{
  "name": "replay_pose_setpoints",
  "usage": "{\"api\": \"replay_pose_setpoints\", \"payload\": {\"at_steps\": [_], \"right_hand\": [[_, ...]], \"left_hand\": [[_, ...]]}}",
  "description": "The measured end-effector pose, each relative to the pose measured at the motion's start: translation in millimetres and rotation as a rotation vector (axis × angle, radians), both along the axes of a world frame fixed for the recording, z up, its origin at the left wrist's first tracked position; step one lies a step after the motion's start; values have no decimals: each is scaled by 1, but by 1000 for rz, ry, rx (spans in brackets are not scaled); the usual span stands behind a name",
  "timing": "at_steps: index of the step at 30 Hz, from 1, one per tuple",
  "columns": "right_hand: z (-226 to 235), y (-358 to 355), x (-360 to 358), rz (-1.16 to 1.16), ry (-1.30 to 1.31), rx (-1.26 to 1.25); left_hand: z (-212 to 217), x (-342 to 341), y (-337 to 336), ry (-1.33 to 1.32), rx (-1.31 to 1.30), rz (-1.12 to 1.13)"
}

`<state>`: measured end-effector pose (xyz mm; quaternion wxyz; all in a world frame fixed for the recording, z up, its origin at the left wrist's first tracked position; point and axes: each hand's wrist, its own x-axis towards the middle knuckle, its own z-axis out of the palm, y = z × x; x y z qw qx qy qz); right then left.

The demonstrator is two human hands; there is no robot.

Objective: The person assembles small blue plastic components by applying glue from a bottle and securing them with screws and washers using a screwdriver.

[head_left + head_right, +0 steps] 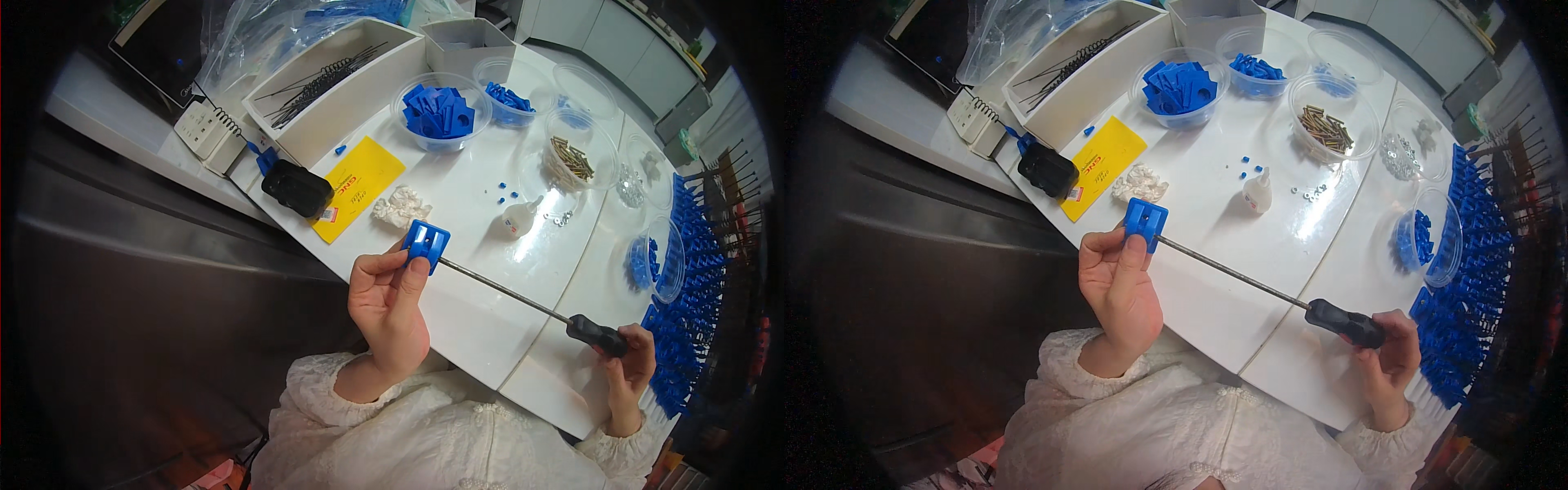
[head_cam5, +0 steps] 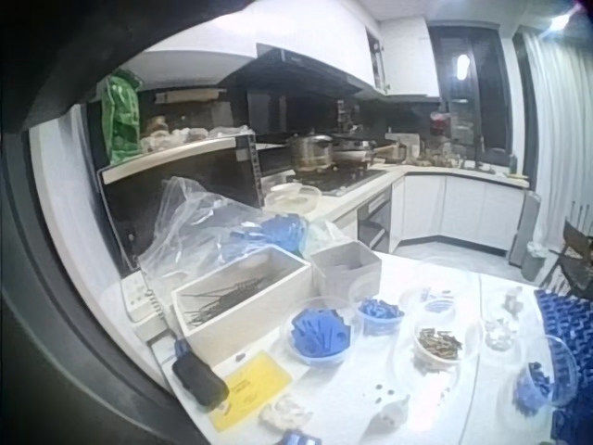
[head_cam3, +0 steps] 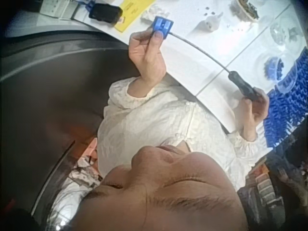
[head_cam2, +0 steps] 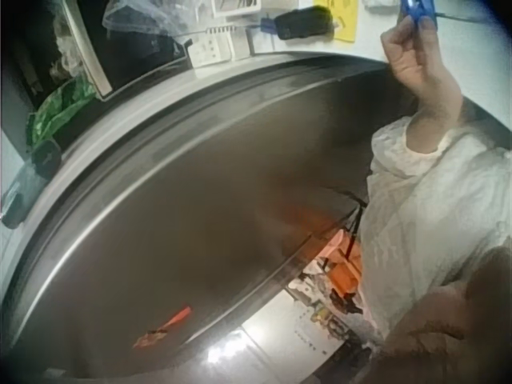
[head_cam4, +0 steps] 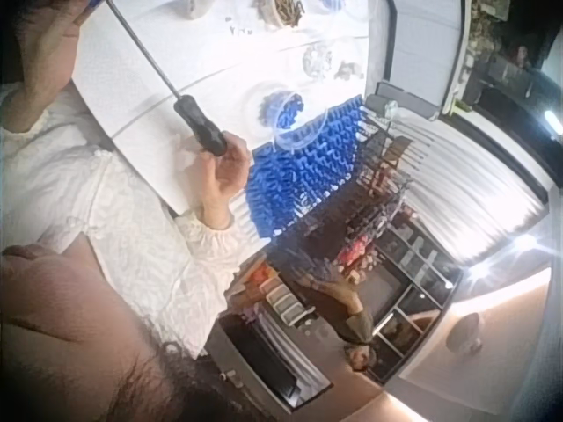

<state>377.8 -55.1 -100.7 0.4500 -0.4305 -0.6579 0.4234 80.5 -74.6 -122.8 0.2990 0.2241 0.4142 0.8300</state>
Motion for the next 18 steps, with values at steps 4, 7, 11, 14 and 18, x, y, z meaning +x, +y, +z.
{"api": "replay_pose_setpoints", "payload": {"at_steps": [4,7,11,14,18], "right_hand": [[9,0,6,23,-6,-194],[13,3,5,40,-11,-307],[16,-1,1,30,-6,-314],[16,-3,0,8,-11,-267],[15,-2,11,84,-192,-86]], "left_hand": [[1,-2,-1,2,28,-37],[1,-3,-2,12,35,-45],[0,-3,-1,35,47,-37],[-1,-1,1,-50,74,-14],[-4,-3,2,-32,66,-43]]}}
